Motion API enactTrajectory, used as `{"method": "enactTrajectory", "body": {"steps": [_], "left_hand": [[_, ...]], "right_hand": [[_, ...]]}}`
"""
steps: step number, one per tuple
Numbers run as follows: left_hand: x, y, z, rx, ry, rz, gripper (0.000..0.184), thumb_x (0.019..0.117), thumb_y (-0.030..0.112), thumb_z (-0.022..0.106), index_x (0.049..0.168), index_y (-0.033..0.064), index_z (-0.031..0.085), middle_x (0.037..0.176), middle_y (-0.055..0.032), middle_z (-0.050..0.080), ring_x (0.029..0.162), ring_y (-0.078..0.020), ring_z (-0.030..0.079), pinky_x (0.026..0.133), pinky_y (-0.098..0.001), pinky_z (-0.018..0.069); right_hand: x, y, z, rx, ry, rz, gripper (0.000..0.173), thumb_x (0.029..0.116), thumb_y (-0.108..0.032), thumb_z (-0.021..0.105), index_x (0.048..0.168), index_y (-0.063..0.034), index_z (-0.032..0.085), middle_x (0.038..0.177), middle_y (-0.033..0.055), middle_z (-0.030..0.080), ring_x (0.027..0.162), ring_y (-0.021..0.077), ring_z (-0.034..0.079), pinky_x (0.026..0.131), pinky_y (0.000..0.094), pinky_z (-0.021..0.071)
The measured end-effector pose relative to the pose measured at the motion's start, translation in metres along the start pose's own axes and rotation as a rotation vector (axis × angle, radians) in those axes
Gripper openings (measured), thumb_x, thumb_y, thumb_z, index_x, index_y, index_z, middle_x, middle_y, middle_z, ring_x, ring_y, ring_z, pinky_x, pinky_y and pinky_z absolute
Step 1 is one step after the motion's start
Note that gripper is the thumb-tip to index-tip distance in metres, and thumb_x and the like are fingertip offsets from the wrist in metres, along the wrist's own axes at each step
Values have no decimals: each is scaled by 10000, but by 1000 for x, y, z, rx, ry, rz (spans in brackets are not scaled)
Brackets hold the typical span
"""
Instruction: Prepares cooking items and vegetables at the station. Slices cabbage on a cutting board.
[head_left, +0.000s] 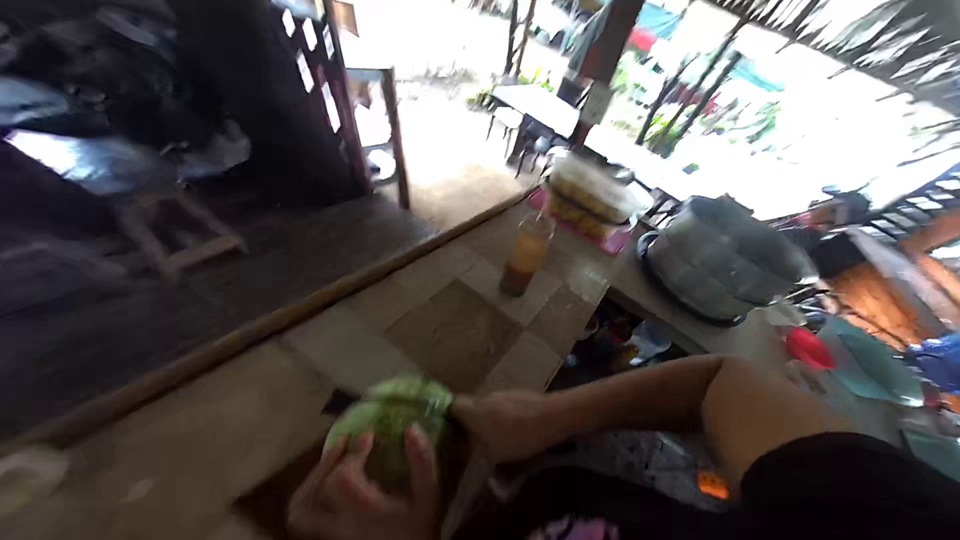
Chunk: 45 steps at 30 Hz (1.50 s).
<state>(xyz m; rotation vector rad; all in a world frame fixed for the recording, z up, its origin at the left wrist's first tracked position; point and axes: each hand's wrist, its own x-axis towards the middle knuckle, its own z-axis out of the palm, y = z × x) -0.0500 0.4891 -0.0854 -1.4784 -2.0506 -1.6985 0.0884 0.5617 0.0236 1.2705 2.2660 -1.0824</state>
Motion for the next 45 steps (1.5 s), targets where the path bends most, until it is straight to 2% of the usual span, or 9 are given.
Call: {"method": "enactTrajectory", "body": {"steps": [9, 12, 16, 23, 29, 34, 39, 43, 45], "left_hand": [[-9, -10, -13, 150, -47, 44, 427, 967, 408, 599, 1062, -8, 609, 1391, -269, 552, 1419, -438, 415, 1201, -568, 283], [-6, -11, -18, 57, -80, -8, 424, 966, 342, 611, 1101, -60, 598, 1368, -274, 560, 1332, -360, 521, 1097, -442, 452], [2, -5, -23, 10, -205, -106, 564, 971, 353, 596, 1394, -17, 552, 1403, -240, 556, 1334, -337, 507, 1106, -465, 428], [9, -24, -28, -120, -93, -200, 499, 1047, 407, 488, 1288, -10, 620, 1317, -144, 587, 1276, -197, 524, 1094, -356, 435], [-3, -21, -65, -144, -112, -434, 497, 1020, 258, 432, 1391, -72, 447, 1400, -179, 521, 1297, -161, 526, 1094, -333, 448], [-2, -7, -99, -103, -387, -750, 1013, 892, 543, 654, 1647, 140, 113, 1627, -174, 308, 1419, -208, 453, 1105, -403, 472], [1, -17, -97, -325, -161, -1021, 714, 951, 201, 533, 1595, 206, 225, 1392, -197, 521, 1088, -295, 654, 797, -477, 606], [25, -19, -92, -599, -53, -1052, 310, 990, 153, 324, 1245, 147, 500, 1029, -49, 676, 901, -163, 696, 748, -377, 601], [57, -16, -80, -674, -119, -1002, 274, 974, 184, 382, 1197, 145, 536, 1054, -43, 686, 951, -171, 697, 798, -399, 605]], "right_hand": [[-26, 2, 29, -105, 34, 93, 425, 1122, -346, 400, 1368, -16, 505, 1079, 242, 678, 1040, 431, 681, 895, 588, 526], [-29, -13, 21, -114, -9, 99, 402, 1109, -302, 446, 1347, 18, 504, 1072, 252, 673, 1051, 440, 671, 902, 588, 518], [-17, -10, 27, -125, -43, 120, 382, 1106, -269, 451, 1344, 30, 462, 1037, 258, 662, 1034, 453, 676, 866, 592, 532], [20, -16, 54, -77, -154, 143, 397, 1125, -239, 386, 1421, 23, 421, 1148, 292, 653, 1124, 480, 653, 929, 603, 520], [15, -27, 58, -146, -129, 109, 333, 1080, -47, 394, 1406, -6, 444, 1155, 266, 651, 1120, 457, 659, 877, 581, 545], [16, -20, 67, -156, -88, 50, 333, 1079, -61, 405, 1408, -29, 442, 1159, 263, 651, 1113, 461, 662, 850, 591, 549], [18, 33, 52, 169, -46, -144, 361, 1096, -328, 491, 1323, -50, 518, 993, 199, 676, 936, 368, 690, 836, 560, 548], [-10, 88, 46, 540, 192, -359, 333, 1054, -254, 568, 1272, -2, 588, 823, 89, 635, 574, 123, 583, 560, 328, 542], [-26, 113, 40, 599, 314, -333, 312, 1044, -245, 560, 1253, -15, 591, 761, 41, 613, 526, 67, 557, 514, 269, 529]]}}
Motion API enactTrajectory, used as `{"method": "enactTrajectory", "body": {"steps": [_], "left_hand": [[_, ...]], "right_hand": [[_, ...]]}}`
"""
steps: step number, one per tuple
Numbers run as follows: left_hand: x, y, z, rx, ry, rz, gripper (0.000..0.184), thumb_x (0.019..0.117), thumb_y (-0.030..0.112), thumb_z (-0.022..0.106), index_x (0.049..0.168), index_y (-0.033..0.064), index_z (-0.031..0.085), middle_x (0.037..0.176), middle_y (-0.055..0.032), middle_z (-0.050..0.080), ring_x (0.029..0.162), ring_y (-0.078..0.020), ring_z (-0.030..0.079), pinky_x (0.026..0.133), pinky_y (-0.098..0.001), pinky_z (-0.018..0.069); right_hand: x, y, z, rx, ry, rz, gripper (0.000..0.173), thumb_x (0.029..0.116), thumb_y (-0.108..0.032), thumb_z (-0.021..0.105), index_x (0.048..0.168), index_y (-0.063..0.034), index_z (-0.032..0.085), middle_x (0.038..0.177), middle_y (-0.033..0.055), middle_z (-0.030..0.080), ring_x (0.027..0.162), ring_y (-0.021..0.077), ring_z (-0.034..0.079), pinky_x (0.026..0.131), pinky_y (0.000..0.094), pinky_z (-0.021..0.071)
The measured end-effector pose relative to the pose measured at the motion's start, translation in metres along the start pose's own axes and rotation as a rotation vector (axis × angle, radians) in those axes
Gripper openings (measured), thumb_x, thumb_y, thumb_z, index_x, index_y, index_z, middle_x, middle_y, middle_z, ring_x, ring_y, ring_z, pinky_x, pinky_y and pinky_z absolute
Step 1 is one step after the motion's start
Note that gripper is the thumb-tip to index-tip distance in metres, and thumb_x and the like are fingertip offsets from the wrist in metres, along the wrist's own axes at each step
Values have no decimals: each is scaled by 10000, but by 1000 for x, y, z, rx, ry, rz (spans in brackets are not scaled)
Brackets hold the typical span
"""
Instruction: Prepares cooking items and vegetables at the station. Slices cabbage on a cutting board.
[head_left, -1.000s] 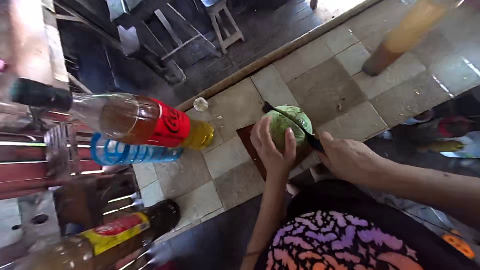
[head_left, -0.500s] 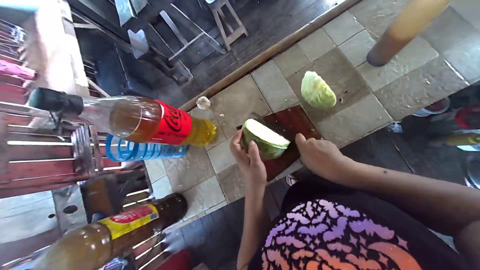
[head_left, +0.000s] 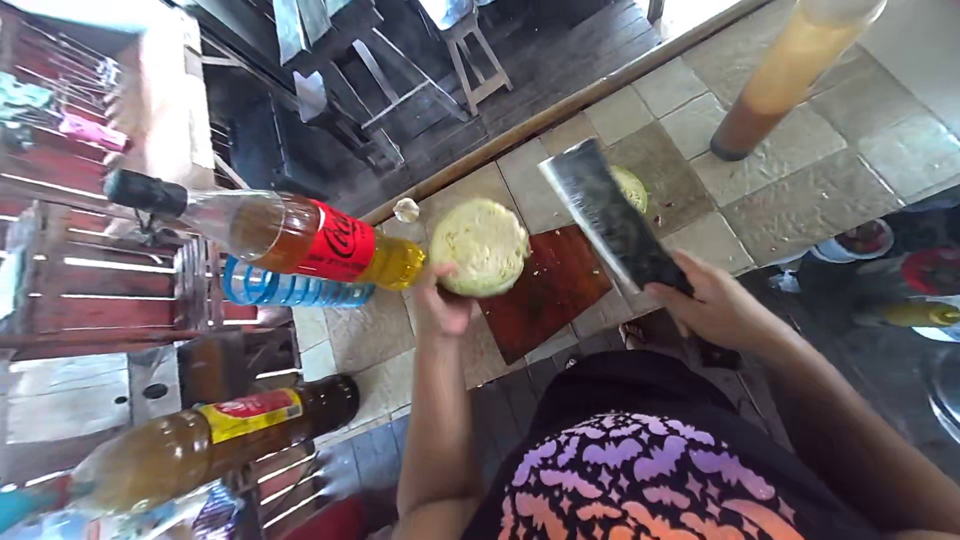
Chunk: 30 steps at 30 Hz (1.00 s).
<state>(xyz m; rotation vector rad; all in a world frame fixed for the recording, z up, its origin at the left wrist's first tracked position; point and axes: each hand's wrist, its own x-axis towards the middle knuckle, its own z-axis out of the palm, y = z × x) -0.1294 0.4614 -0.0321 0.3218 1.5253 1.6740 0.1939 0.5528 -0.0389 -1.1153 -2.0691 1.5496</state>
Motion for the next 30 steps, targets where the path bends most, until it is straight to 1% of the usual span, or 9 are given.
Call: {"method": "enactTrajectory", "body": {"steps": [8, 14, 16, 19, 21, 23, 26, 28, 30], "left_hand": [[156, -18, 67, 368, -143, -95, 529, 1001, 281, 496, 1506, 172, 378, 1284, -155, 616, 1061, -283, 657, 832, -471, 582], [177, -30, 69, 433, -155, -169, 461, 1047, 332, 453, 1478, 170, 435, 1316, -144, 597, 1105, -264, 634, 881, -451, 562], [163, -18, 79, 680, -82, -27, 492, 1048, 239, 530, 1510, 120, 407, 1374, -174, 571, 1175, -268, 610, 936, -440, 537], [114, -16, 104, 1179, 21, 522, 571, 962, 181, 655, 1448, -52, 466, 1450, -301, 488, 1284, -401, 546, 1054, -500, 474], [80, -28, 132, 1316, -167, 677, 449, 971, 183, 639, 1342, -64, 576, 1399, -320, 520, 1219, -417, 592, 1002, -496, 522], [69, -47, 156, 1401, -436, 565, 576, 972, 230, 691, 1442, -54, 518, 1456, -294, 506, 1316, -408, 550, 1084, -509, 482], [92, -63, 182, 1553, -738, 338, 992, 894, 300, 804, 1624, -2, 203, 1685, -264, 154, 1564, -447, 129, 1255, -575, 190], [106, -57, 200, 1633, -845, 195, 1179, 825, 286, 875, 1659, 89, 65, 1689, -236, 184, 1556, -447, 172, 1246, -603, 185], [116, -50, 217, 1695, -913, 108, 1216, 760, 220, 928, 1658, 117, 114, 1620, -246, 338, 1478, -443, 360, 1180, -619, 317]], "right_hand": [[-39, 56, -52, -109, 240, 239, 493, 1043, -357, 510, 1381, 1, 491, 822, 79, 601, 548, 122, 580, 534, 341, 543], [-50, 79, -53, -65, 253, 343, 498, 1056, -351, 492, 1373, 33, 482, 789, 82, 586, 551, 134, 577, 545, 352, 536], [-51, 81, -52, -40, 249, 363, 500, 1064, -339, 494, 1409, 23, 469, 812, 93, 597, 551, 132, 574, 545, 351, 535], [-50, 86, -52, -23, 236, 373, 483, 1073, -339, 476, 1391, 25, 469, 796, 91, 595, 551, 138, 587, 551, 356, 546], [-46, 89, -51, -8, 258, 347, 479, 1063, -350, 476, 1343, 38, 486, 737, 59, 577, 531, 119, 585, 542, 340, 551], [-42, 89, -52, 4, 276, 315, 491, 1061, -347, 476, 1347, 52, 481, 717, 36, 565, 522, 94, 575, 531, 307, 544], [-37, 90, -58, -6, 261, 270, 522, 1056, -336, 473, 1383, 71, 470, 748, 52, 583, 540, 95, 580, 540, 303, 542], [-34, 91, -63, -12, 238, 260, 501, 1060, -321, 475, 1377, 67, 467, 752, 52, 583, 539, 99, 584, 542, 307, 545], [-31, 92, -68, -10, 208, 263, 477, 1068, -305, 474, 1371, 64, 462, 739, 46, 571, 537, 103, 586, 542, 309, 549]]}}
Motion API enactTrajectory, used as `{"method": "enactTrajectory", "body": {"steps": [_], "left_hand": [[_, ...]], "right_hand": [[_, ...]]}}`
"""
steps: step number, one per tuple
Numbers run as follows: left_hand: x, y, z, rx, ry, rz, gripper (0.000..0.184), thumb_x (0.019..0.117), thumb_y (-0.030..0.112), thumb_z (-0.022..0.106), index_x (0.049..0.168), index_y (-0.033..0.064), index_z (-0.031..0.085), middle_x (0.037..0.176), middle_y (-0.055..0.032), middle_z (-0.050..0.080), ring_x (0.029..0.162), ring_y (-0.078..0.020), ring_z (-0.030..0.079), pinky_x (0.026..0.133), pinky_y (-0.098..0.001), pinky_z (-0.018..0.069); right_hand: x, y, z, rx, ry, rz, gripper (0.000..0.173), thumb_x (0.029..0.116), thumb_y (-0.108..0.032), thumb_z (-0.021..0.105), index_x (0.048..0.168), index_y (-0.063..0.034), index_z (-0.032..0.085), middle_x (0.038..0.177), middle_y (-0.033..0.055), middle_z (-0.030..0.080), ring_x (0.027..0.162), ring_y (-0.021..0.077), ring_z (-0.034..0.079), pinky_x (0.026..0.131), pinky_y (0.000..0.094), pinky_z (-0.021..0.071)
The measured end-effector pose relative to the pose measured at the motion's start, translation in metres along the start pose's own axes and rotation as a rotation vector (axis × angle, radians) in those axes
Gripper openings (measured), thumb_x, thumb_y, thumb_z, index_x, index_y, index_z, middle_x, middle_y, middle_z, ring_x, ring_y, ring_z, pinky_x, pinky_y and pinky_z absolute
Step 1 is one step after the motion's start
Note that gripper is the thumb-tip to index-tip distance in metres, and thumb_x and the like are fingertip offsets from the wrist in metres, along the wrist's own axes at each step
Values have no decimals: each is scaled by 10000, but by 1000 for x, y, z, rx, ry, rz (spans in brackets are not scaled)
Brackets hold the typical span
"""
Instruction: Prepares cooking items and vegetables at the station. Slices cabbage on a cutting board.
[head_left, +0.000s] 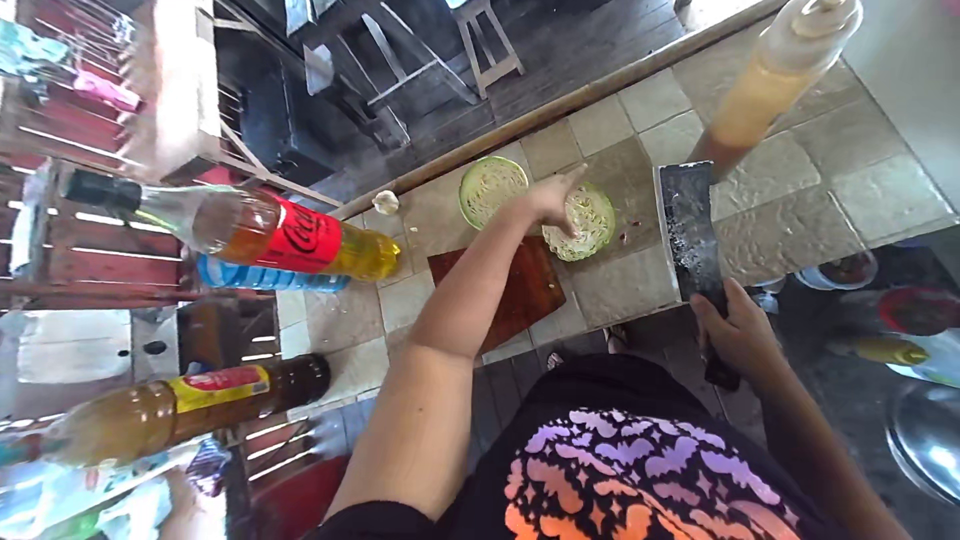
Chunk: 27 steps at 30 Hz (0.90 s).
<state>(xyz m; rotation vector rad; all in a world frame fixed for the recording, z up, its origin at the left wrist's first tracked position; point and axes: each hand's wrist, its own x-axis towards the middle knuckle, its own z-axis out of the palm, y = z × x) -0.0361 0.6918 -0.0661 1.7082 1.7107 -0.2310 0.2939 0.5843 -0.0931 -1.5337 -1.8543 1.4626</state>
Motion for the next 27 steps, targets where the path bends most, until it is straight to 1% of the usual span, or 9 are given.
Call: {"method": "enactTrajectory", "body": {"steps": [4, 5, 9, 12, 16, 19, 21, 24, 27], "left_hand": [[1, 14, -9, 7, -139, -46, 785, 814, 275, 888, 1464, 45, 513, 1324, -244, 618, 1217, -396, 602, 1022, -602, 465], [-2, 16, -7, -21, -154, -68, 716, 840, 279, 864, 1429, 27, 544, 1287, -245, 632, 1178, -386, 615, 983, -594, 479], [-31, 11, 8, -207, 10, -49, 674, 864, 229, 843, 1440, 49, 544, 1333, -237, 620, 1255, -378, 593, 1076, -572, 447], [-87, -7, 31, -532, 384, -51, 665, 872, 202, 828, 1436, 22, 524, 1273, -232, 660, 1190, -335, 650, 1047, -535, 502], [-168, -28, 90, -1257, 865, -207, 605, 986, 176, 683, 1504, 61, 393, 1312, -133, 624, 1150, -181, 652, 999, -395, 555], [-203, -46, 131, -1344, 895, -391, 645, 1012, 323, 655, 1554, 138, 360, 1358, -114, 626, 1175, -207, 652, 1005, -438, 547], [-212, -50, 147, -1320, 858, -458, 618, 1026, 373, 626, 1543, 168, 357, 1319, -147, 630, 1097, -249, 676, 926, -468, 574], [-216, -52, 158, -1254, 859, -508, 646, 1002, 409, 656, 1533, 179, 367, 1278, -178, 641, 1022, -296, 682, 848, -497, 576], [-213, -54, 161, -1209, 967, -434, 670, 987, 269, 693, 1552, 169, 345, 1416, -190, 559, 1123, -328, 649, 884, -515, 563]], "right_hand": [[5, 0, 3, -3, -11, -12, 394, 1072, -295, 483, 1285, 36, 499, 718, 20, 555, 528, 74, 583, 543, 278, 552], [5, 1, 5, -8, -17, -17, 383, 1073, -293, 482, 1278, 30, 501, 719, 16, 553, 532, 67, 582, 549, 267, 551], [9, -5, 18, 20, -31, -65, 393, 1087, -287, 452, 1302, 39, 500, 731, 19, 558, 532, 74, 580, 544, 273, 555], [9, -15, 30, 20, -39, -180, 378, 1079, -264, 422, 1264, 49, 525, 681, -7, 554, 528, 57, 588, 539, 263, 561], [11, -49, 46, -181, -159, -314, 401, 1031, -219, 433, 1270, 79, 552, 771, 82, 639, 623, 142, 649, 601, 342, 578], [6, -89, 68, -409, -271, -368, 365, 1050, -204, 441, 1258, 72, 559, 870, 210, 656, 743, 325, 676, 686, 513, 550], [0, -108, 85, -535, -290, -437, 333, 1036, -203, 443, 1197, 61, 567, 839, 240, 648, 776, 414, 675, 677, 585, 516], [-8, -131, 104, -684, -342, -466, 284, 1040, -201, 451, 1148, 41, 554, 789, 223, 630, 778, 438, 676, 659, 596, 510], [-11, -139, 121, -744, -282, -571, 206, 996, -145, 500, 1062, 37, 568, 727, 188, 608, 690, 408, 670, 565, 551, 506]]}}
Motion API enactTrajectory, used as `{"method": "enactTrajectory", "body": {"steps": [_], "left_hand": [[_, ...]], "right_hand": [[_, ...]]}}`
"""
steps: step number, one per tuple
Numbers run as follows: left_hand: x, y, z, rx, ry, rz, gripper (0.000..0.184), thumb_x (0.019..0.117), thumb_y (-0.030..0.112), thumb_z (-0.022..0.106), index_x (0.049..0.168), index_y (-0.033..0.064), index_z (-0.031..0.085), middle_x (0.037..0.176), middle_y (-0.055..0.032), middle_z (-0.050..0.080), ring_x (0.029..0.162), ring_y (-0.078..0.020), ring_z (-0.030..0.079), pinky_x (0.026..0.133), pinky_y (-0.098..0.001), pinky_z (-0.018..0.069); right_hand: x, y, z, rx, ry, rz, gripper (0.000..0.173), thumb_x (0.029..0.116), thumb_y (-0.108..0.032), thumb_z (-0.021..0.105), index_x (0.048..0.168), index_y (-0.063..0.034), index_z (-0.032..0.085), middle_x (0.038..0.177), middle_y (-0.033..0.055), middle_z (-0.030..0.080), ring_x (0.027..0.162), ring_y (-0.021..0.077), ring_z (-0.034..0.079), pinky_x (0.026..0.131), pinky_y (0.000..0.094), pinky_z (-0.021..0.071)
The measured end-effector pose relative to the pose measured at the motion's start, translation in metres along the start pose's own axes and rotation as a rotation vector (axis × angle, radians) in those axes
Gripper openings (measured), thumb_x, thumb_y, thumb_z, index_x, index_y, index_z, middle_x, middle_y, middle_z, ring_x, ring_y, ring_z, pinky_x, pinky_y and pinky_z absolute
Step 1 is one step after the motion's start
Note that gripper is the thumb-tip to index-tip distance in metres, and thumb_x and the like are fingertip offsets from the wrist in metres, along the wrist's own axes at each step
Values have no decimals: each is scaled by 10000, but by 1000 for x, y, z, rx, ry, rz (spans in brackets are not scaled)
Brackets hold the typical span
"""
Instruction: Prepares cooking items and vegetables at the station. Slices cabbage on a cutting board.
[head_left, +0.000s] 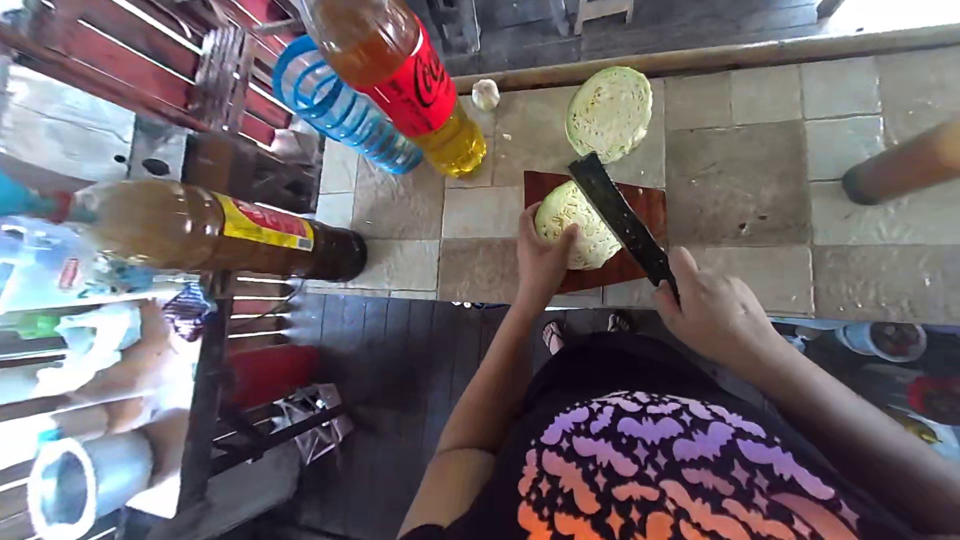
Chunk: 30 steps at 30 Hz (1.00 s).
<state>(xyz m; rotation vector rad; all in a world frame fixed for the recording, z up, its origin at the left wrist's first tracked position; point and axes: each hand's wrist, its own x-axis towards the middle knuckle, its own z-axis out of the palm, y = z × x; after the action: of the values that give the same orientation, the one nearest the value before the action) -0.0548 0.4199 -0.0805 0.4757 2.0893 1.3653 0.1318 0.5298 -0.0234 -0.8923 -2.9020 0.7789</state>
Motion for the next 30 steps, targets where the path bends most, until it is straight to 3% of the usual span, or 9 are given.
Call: {"method": "enactTrajectory", "body": {"steps": [3, 6, 11, 16, 18, 22, 25, 27, 30], "left_hand": [[2, -8, 8, -185, 40, 72, 616, 996, 182, 654, 1538, 183, 361, 1431, -148, 543, 1110, -256, 648, 860, -452, 578], [6, -12, 16, -298, 78, 82, 544, 1017, 238, 638, 1508, 195, 409, 1349, -110, 586, 999, -181, 670, 796, -382, 590], [13, -18, 26, -366, 140, 122, 555, 994, 224, 675, 1482, 131, 428, 1306, -108, 596, 959, -141, 676, 780, -341, 599], [18, -18, 30, -415, 156, 162, 544, 988, 150, 651, 1465, 39, 414, 1400, -121, 547, 1138, -135, 632, 922, -350, 569], [19, -18, 28, -448, 132, 182, 523, 985, 118, 644, 1455, 47, 425, 1430, -97, 538, 1173, -120, 623, 940, -338, 564], [21, -7, 16, -441, 63, 189, 520, 977, 59, 645, 1450, 74, 430, 1383, -68, 560, 1107, -112, 650, 885, -325, 588], [20, 4, 7, -320, 1, 181, 576, 1000, 33, 579, 1524, 57, 341, 1491, -110, 505, 1226, -142, 605, 969, -347, 550], [18, 14, 3, -205, -69, 163, 586, 1000, 28, 540, 1551, 58, 343, 1563, -131, 429, 1332, -166, 532, 1050, -366, 500], [20, 13, 6, -134, -125, 205, 676, 891, 19, 636, 1520, 70, 392, 1538, -123, 446, 1325, -168, 533, 1034, -372, 515]], "right_hand": [[6, -17, -3, -37, -50, 33, 212, 1011, -131, 506, 1107, 43, 578, 736, 197, 622, 707, 421, 674, 581, 560, 509], [9, -29, -3, -89, -84, 67, 214, 1049, -152, 460, 1094, 29, 567, 721, 192, 617, 713, 432, 683, 573, 556, 512], [10, -53, -8, -214, -192, 203, 256, 1078, -183, 368, 1053, 16, 526, 779, 211, 621, 759, 449, 688, 591, 560, 510], [5, -51, -3, -292, 76, 149, 284, 1041, -178, 389, 941, 31, 553, 668, 198, 584, 566, 420, 642, 450, 523, 458], [8, -46, -2, -296, 84, 152, 274, 1035, -171, 392, 926, 29, 544, 651, 193, 572, 560, 417, 639, 448, 518, 456], [12, -51, -1, -265, -4, 219, 258, 1046, -159, 404, 980, 34, 561, 723, 214, 613, 629, 435, 669, 500, 540, 487], [12, -58, 2, -294, 11, 211, 249, 1028, -121, 430, 1021, 56, 606, 770, 225, 649, 622, 416, 683, 487, 510, 504], [16, -58, 4, -303, -30, 246, 253, 1028, -105, 429, 1064, 69, 608, 816, 239, 665, 648, 420, 694, 507, 510, 515], [25, -60, -4, -266, -246, 383, 313, 1073, -134, 380, 1227, 70, 560, 925, 268, 683, 798, 460, 713, 633, 558, 540]]}}
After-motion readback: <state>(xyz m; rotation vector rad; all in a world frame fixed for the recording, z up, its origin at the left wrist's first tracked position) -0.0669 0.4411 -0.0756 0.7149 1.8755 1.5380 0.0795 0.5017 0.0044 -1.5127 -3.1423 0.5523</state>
